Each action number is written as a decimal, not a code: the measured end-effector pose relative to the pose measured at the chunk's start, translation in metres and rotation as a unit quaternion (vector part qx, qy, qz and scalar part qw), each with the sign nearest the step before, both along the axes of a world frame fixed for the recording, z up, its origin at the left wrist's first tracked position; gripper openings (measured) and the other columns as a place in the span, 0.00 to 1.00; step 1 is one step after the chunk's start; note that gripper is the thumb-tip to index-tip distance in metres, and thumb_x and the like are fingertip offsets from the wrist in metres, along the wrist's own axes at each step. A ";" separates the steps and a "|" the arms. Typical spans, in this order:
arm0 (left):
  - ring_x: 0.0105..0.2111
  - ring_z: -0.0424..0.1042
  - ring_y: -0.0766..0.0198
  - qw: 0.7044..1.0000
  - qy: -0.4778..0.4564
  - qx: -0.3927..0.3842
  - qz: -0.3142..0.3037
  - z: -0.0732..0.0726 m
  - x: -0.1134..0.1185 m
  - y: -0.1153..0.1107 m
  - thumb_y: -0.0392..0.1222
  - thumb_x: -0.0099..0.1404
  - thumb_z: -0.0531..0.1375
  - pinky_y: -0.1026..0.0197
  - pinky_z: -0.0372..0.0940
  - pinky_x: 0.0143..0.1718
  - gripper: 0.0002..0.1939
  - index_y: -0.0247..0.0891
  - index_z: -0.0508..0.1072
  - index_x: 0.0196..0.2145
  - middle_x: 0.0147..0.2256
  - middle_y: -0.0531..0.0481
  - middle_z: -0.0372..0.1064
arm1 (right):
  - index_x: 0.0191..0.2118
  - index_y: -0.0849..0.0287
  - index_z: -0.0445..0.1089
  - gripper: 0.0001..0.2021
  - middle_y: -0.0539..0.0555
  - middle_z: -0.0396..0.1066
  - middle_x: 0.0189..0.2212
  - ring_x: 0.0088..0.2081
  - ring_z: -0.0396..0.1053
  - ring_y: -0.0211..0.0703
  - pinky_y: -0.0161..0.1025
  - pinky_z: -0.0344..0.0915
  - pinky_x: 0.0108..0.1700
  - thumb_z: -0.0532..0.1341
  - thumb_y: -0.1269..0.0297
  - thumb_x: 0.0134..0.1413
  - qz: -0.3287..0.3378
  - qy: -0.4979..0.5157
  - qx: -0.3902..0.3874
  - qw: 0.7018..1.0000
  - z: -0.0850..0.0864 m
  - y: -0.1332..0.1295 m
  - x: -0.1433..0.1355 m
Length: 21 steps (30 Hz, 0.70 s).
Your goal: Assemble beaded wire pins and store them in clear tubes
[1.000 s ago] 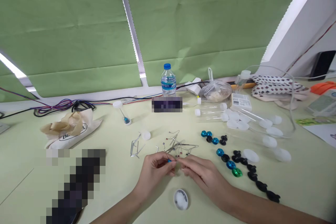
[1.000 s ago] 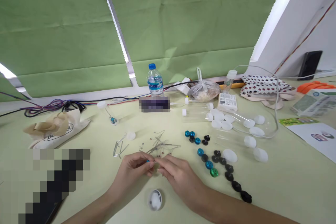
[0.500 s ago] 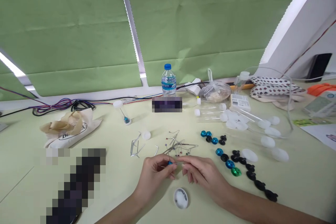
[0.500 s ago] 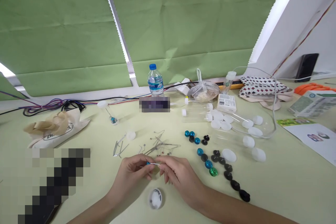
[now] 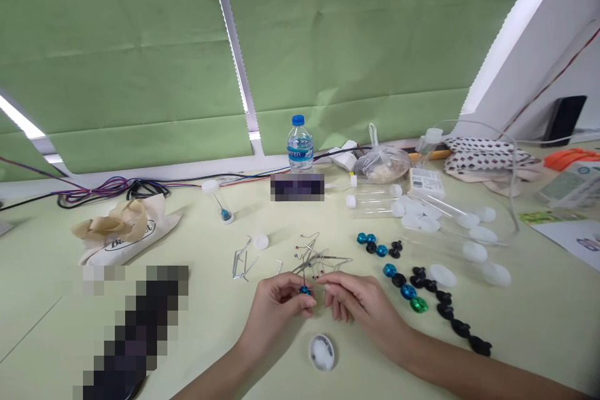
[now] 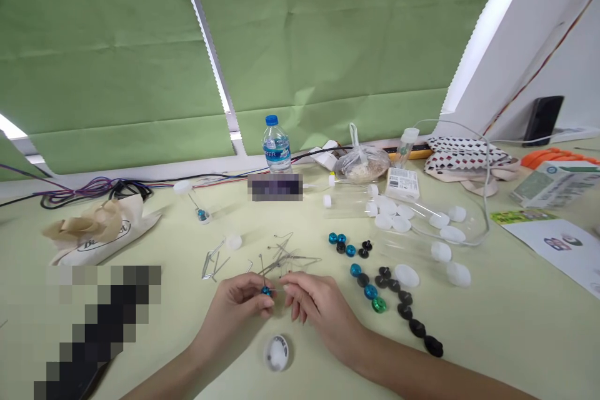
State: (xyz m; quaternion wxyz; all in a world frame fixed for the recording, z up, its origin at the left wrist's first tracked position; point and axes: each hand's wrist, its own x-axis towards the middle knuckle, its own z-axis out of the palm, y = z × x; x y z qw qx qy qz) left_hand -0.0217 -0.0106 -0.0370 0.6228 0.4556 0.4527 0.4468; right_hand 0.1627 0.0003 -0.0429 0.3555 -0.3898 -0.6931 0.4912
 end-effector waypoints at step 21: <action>0.31 0.74 0.63 0.999 -0.030 -0.023 -0.026 -0.003 -0.008 0.005 0.40 0.59 0.63 0.60 0.66 0.39 0.12 0.33 0.75 0.40 0.34 0.43 0.75 | 0.33 0.58 0.67 0.09 0.48 0.68 0.23 0.23 0.66 0.34 0.32 0.65 0.26 0.52 0.65 0.62 -0.011 0.006 -0.019 1.000 0.001 0.000 0.000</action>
